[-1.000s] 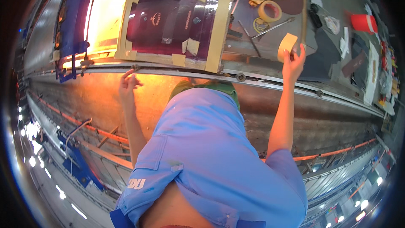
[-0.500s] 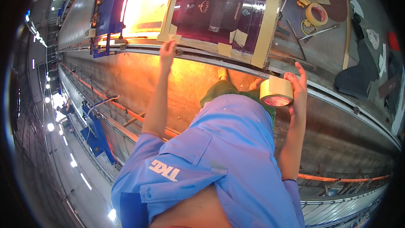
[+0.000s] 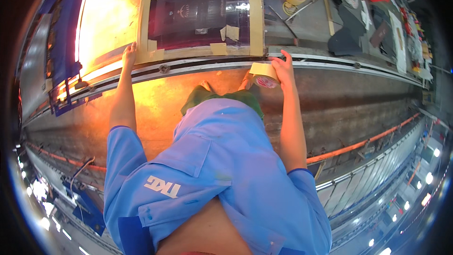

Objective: The person assembles a rectangular frame around a dark panel on a metal table. They apply masking tape to secure the frame, then use a screwdriver to tighten screws along the frame edges.

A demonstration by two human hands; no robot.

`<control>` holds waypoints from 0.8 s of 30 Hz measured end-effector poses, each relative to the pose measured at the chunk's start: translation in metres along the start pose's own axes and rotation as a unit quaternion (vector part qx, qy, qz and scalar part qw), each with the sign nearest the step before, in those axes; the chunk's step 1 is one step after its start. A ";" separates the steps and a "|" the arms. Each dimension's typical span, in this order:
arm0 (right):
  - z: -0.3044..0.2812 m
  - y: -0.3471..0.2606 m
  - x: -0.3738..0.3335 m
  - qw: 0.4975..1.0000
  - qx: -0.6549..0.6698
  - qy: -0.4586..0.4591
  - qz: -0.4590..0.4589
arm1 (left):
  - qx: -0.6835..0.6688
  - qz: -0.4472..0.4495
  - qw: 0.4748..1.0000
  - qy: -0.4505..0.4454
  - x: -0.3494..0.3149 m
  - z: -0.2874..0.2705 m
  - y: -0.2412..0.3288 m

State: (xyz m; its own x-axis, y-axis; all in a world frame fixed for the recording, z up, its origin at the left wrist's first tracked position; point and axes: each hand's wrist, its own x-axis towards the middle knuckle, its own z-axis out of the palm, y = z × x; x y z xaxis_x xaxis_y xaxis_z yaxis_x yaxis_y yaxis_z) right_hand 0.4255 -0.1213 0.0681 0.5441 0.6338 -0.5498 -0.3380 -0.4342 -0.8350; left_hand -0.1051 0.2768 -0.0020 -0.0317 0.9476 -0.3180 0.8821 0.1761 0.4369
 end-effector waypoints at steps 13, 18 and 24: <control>0.027 0.006 -0.006 0.982 -0.073 0.129 -0.119 | -0.059 0.071 0.996 -0.002 -0.027 0.008 0.034; -0.021 0.011 -0.024 0.984 0.015 0.135 -0.116 | -0.110 0.052 0.992 -0.012 -0.077 0.040 0.058; -0.075 0.006 -0.011 0.981 -0.034 0.152 -0.119 | 0.005 0.025 1.000 0.004 -0.109 0.076 0.091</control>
State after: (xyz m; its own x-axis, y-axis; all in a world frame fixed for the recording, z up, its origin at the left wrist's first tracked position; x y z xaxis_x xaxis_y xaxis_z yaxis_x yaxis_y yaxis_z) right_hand 0.4753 -0.1784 0.0710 0.8089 0.5066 -0.2983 -0.1268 -0.3451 -0.9300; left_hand 0.0142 0.1688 0.0081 0.0093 0.9570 -0.2900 0.8870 0.1260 0.4443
